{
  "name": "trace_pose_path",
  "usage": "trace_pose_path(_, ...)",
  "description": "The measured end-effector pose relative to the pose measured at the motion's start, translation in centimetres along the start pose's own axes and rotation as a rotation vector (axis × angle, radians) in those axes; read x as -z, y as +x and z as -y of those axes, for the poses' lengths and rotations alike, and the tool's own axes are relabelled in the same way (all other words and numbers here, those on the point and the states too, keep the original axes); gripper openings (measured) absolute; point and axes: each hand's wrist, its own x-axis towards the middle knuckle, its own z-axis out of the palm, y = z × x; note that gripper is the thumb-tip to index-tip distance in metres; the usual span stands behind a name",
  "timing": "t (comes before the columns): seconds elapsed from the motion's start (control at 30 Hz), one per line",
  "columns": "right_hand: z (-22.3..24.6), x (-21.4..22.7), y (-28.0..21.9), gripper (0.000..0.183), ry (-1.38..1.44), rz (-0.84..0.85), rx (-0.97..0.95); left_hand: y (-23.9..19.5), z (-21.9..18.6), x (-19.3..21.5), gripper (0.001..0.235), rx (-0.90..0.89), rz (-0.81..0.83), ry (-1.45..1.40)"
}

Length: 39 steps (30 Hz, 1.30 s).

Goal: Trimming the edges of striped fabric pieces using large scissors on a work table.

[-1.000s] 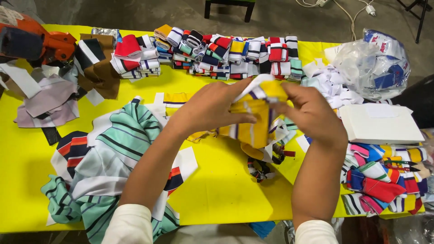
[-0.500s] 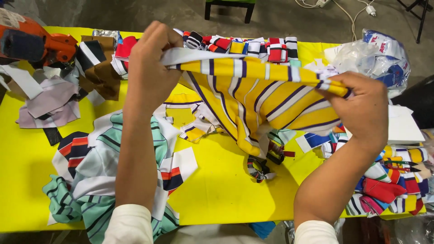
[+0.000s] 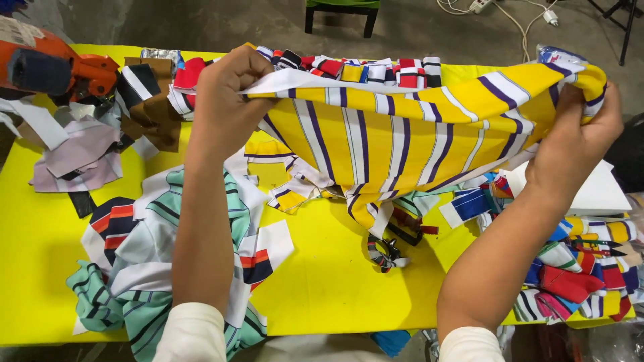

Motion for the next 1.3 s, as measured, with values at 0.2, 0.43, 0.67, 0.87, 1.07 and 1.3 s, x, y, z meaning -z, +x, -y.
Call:
trace_pose_path(0.2, 2.3, 0.5, -0.4, 0.046, -0.155, 0.305, 0.138, 0.6, 0.3, -2.1, 0.014, 0.042, 0.152, -0.193)
trace_pose_path(0.43, 2.3, 1.1, -0.3, 0.049, -0.402, 0.351, 0.257, 0.4, 0.5, -3.6, 0.015, 0.031, 0.089, -0.293)
trace_pose_path(0.67, 2.3, 1.4, -0.9, 0.044, -0.672, 0.376, 0.31, 0.4, 0.9, -4.7, 0.017, 0.006, -0.133, -0.157)
trace_pose_path(0.87, 1.7, 0.9, -1.3, 0.009, -0.612, 0.175, 0.346, -0.4, -2.5, -5.3, 0.052, -0.046, 0.172, 0.101)
trace_pose_path(1.07, 2.6, 2.3, -1.3, 0.017, -0.419, 0.194, 0.306, 0.9, -1.5, -6.4, 0.014, -0.08, 0.321, 0.53)
trace_pose_path(1.3, 2.6, 5.1, 0.2, 0.025, -0.005, 0.303, 0.222, 2.5, -8.7, 1.0, 0.039, -0.105, 0.496, 0.022)
